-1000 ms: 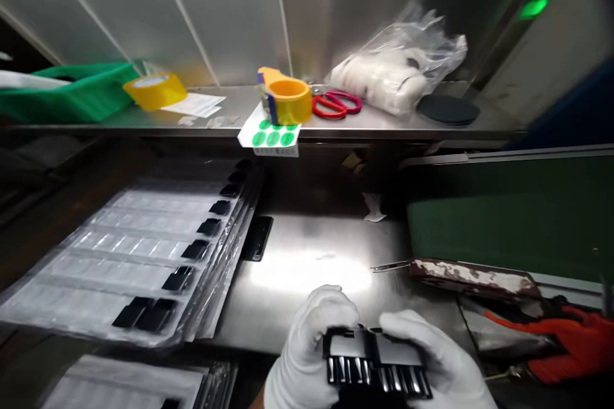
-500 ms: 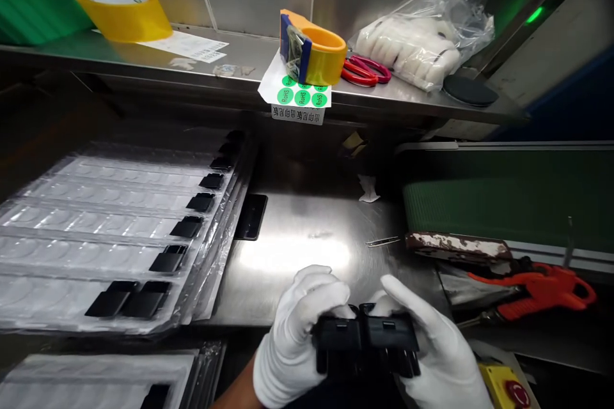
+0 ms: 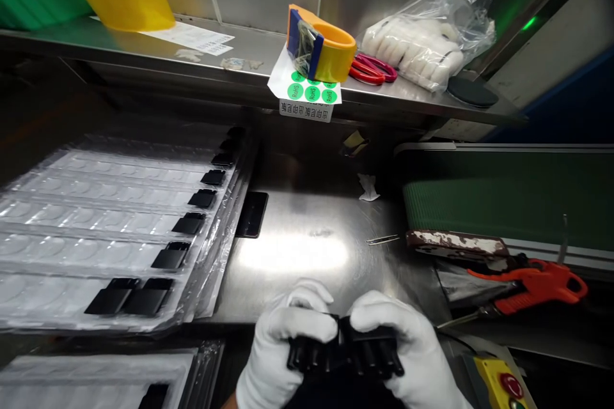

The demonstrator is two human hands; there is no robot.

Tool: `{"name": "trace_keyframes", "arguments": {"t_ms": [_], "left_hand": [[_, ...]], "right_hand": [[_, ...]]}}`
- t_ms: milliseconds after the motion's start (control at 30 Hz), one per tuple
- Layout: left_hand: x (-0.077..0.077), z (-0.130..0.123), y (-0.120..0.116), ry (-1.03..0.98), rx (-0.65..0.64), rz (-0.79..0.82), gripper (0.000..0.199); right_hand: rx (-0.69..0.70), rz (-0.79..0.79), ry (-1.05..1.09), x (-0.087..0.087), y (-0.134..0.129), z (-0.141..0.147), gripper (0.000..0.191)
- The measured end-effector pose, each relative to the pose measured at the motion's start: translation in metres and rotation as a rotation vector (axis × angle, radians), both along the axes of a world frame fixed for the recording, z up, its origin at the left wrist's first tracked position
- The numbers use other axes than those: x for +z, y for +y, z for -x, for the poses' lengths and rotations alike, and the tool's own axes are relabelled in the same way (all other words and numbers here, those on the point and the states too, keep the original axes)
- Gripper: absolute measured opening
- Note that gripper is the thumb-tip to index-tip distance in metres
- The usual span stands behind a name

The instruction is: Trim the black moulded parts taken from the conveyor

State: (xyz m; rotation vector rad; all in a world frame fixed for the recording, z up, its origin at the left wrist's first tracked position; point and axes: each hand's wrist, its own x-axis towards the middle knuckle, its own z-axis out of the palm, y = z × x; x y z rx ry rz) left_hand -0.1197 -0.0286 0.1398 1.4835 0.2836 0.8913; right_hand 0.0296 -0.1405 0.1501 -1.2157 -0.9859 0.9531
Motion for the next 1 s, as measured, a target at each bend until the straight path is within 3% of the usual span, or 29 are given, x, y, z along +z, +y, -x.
{"name": "trace_keyframes", "arguments": {"t_ms": [100,167,233,300,333,400,467,533,600,700,800,900,933,1000], "left_hand": [[-0.010,-0.001,-0.008,-0.192,-0.090,0.556,0.027],[-0.017,-0.002,-0.012,-0.347,-0.148,0.777,0.030],[-0.023,-0.003,-0.013,-0.442,-0.209,0.894,0.033],[-0.028,-0.002,-0.012,-0.488,-0.254,0.948,0.035],[-0.029,-0.001,-0.010,-0.495,-0.251,0.957,0.036],[-0.030,0.005,-0.006,-0.428,-0.215,0.948,0.037],[-0.027,0.010,-0.001,-0.207,-0.121,0.846,0.041],[-0.021,0.014,0.004,0.080,-0.013,0.629,0.044],[-0.013,0.013,0.009,0.236,0.054,0.323,0.044],[-0.004,0.007,0.012,0.236,0.085,-0.083,0.045],[0.000,0.001,0.012,0.262,0.160,-0.265,0.047],[-0.001,0.000,0.011,0.298,0.212,-0.401,0.052],[-0.002,0.000,0.010,0.305,0.221,-0.438,0.055],[-0.006,0.002,0.007,0.320,0.229,-0.473,0.059]], "right_hand": [[0.074,0.188,0.575,-0.005,0.005,0.014,0.045],[0.091,0.231,0.748,-0.020,0.009,0.018,0.055],[0.004,0.225,0.614,-0.048,0.012,0.012,0.054],[-0.185,0.250,0.280,-0.091,0.014,-0.004,0.043],[-0.295,0.310,0.076,-0.116,0.015,-0.014,0.040],[-0.427,0.381,-0.036,-0.165,0.014,-0.034,0.039],[-0.521,0.430,-0.138,-0.205,0.012,-0.051,0.036],[-0.581,0.455,-0.236,-0.230,0.010,-0.062,0.036],[-0.601,0.462,-0.303,-0.242,0.010,-0.068,0.038],[-0.585,0.472,-0.344,-0.241,0.011,-0.072,0.036],[-0.611,0.495,-0.354,-0.224,0.008,-0.069,0.054],[-0.680,0.494,-0.335,-0.184,0.001,-0.053,0.068],[-0.648,0.468,-0.275,-0.166,-0.002,-0.045,0.069],[-0.454,0.372,-0.038,-0.127,-0.005,-0.023,0.069]]}}
